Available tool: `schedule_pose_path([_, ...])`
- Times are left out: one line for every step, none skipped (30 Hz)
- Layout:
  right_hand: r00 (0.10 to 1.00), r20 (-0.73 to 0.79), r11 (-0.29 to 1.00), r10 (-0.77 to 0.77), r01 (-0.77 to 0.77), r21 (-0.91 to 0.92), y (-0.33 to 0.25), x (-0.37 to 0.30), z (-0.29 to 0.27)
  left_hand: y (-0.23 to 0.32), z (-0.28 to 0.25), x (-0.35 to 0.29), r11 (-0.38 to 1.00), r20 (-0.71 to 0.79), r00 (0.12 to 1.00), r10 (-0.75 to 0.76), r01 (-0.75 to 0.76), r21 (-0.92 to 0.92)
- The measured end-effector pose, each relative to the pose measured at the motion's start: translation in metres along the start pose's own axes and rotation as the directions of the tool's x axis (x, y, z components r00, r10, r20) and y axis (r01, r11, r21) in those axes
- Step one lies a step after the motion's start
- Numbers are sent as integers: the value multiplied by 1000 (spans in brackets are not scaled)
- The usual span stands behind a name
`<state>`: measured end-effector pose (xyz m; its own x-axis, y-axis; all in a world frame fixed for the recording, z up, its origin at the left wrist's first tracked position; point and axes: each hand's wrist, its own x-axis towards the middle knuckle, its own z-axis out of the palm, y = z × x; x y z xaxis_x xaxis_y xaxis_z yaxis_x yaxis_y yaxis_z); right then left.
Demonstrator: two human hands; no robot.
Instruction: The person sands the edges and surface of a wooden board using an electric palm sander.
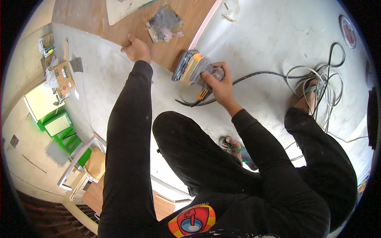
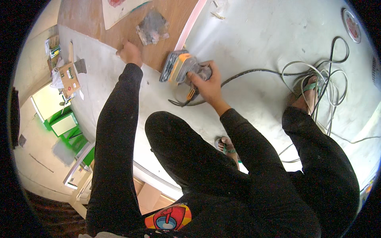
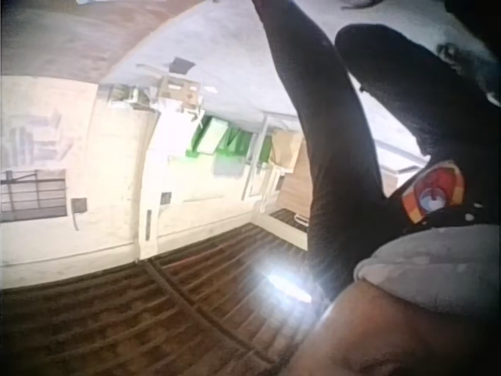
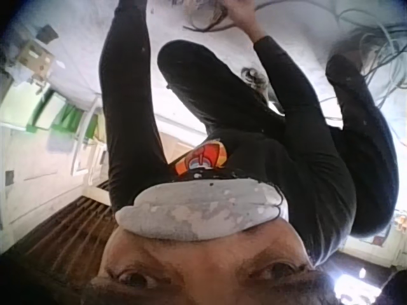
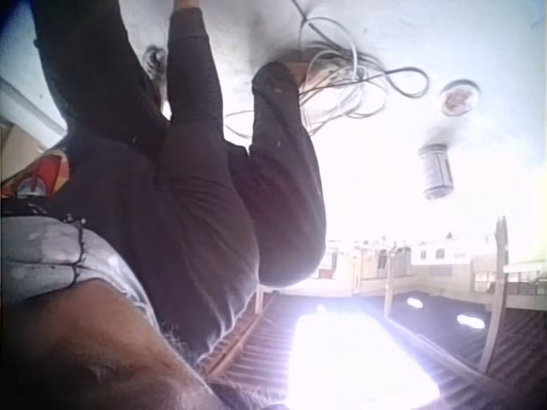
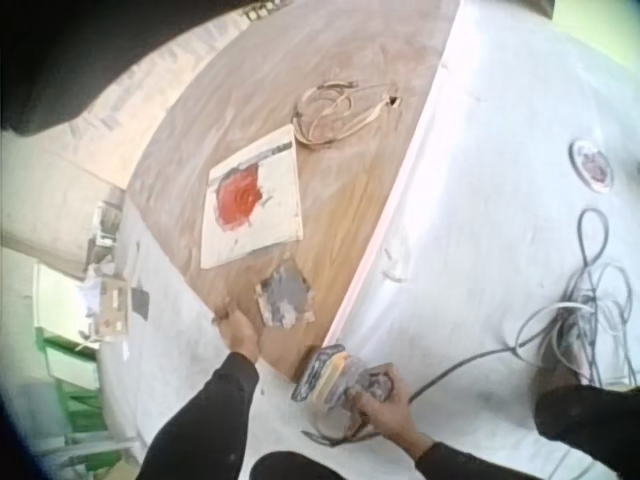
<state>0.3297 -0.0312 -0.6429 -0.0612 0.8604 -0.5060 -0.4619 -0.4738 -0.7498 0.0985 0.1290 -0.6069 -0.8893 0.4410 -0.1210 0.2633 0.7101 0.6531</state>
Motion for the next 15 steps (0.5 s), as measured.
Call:
schedule_pose_path([1000, -13, 1000, -26, 26, 5, -8, 12, -5, 0, 0, -1, 1000, -2, 1000, 2, -2, -15])
schedule_pose_path([998, -24, 998, -56, 56, 7, -19, 23, -11, 2, 1, -1, 1000, -2, 1000, -1, 1, -26])
schedule_pose_path([998, -16, 998, -61, 61, 4, -29, 34, -15, 2, 1, 2, 1000, -14, 1000, -2, 2, 11])
schedule_pose_path([997, -36, 998, -66, 65, -12, -40, 45, -20, 1, 0, 5, 999, -27, 1000, -3, 4, 48])
schedule_pose_path([996, -56, 997, -70, 68, -29, -49, 56, -25, 0, -1, 6, 999, -33, 999, -4, 5, 41])
schedule_pose_path([996, -52, 997, -76, 74, -36, -57, 67, -32, -1, 0, 3, 998, -31, 999, 12, -10, 57])
schedule_pose_path([993, -56, 994, -103, 102, -24, -66, 79, -38, -2, 1, 1, 997, -30, 999, 28, -26, 73])
schedule_pose_path([990, -58, 991, -131, 131, -11, -74, 90, -45, -1, 2, 1, 998, -34, 999, 26, -23, 62])
schedule_pose_path([990, -48, 991, -136, 136, -16, -81, 102, -52, 0, 2, 0, 997, -27, 999, 24, -22, 74])
schedule_pose_path([988, -47, 989, -149, 150, 12, -88, 113, -59, -1, 2, 1, 996, -20, 1000, 22, -20, 84])
schedule_pose_path([986, -47, 986, -161, 163, 37, -95, 123, -65, -2, 4, 2, 997, -27, 1000, 16, -14, 74])
schedule_pose_path([985, -36, 984, -167, 169, 62, -104, 130, -64, -3, 3, 6, 995, -27, 999, 25, -22, 94])
schedule_pose_path([985, -26, 981, -173, 175, 87, -112, 136, -63, -5, 1, 9, 993, -27, 999, 33, -30, 113])
schedule_pose_path([985, -18, 985, -173, 173, 25, -116, 142, -67, -4, 1, 8, 994, -30, 999, 23, -20, 106])
schedule_pose_path([985, -10, 985, -173, 173, 15, -114, 143, -68, -3, 1, 7, 995, -10, 1000, 18, -17, 99])
